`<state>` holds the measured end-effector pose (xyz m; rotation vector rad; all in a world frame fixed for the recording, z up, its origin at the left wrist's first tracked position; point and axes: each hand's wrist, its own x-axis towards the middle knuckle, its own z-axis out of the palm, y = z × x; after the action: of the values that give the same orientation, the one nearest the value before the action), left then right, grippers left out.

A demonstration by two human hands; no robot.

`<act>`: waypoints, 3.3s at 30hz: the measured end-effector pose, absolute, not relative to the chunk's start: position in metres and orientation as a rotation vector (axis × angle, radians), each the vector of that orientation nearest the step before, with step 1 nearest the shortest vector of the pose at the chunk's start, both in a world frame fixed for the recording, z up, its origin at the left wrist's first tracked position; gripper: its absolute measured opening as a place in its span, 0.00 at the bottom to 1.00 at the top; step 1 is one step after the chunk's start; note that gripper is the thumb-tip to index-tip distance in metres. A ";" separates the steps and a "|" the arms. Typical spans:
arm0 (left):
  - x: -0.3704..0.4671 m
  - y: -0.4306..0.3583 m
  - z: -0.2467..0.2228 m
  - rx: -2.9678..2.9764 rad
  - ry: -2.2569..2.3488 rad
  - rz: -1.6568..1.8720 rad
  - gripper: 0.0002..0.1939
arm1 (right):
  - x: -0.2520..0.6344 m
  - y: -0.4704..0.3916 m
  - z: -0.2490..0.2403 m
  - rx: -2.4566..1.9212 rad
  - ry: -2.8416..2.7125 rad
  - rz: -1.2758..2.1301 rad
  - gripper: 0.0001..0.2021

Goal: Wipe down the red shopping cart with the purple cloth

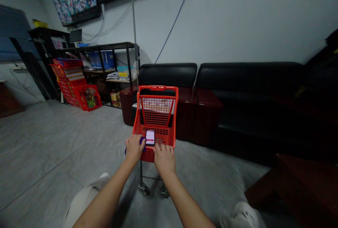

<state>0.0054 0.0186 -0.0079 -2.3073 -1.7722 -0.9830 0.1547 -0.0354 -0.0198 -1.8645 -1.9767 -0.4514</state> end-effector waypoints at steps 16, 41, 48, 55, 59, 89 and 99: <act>0.033 0.005 -0.019 -2.172 -1.850 -1.020 0.13 | 0.163 -0.032 -0.039 -1.719 -1.934 -0.418 0.18; 0.002 0.010 -0.008 -2.307 -1.720 -0.928 0.13 | 0.158 -0.045 -0.015 -1.798 -1.998 -0.300 0.16; -0.034 0.021 -0.002 -2.427 -1.766 -0.871 0.12 | 0.156 -0.043 -0.014 -1.619 -2.027 -0.275 0.16; 0.004 0.007 -0.010 -2.253 -1.871 -0.956 0.13 | 0.149 -0.038 -0.027 -1.650 -1.905 -0.248 0.17; 0.010 0.005 -0.008 -2.395 -1.684 -0.882 0.13 | 0.159 -0.042 -0.027 -1.667 -1.903 -0.281 0.16; -0.038 0.049 0.003 -2.657 -1.715 -0.802 0.13 | 0.178 -0.037 -0.012 -1.732 -1.921 -0.226 0.17; 0.012 0.015 -0.007 -2.423 -1.743 -0.903 0.14 | 0.173 -0.018 -0.040 -1.756 -1.778 -0.304 0.18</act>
<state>0.0124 0.0152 -0.0073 -2.4226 -1.7427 -0.9029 0.1728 -0.0183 -0.0405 -1.7564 -1.7777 -0.3037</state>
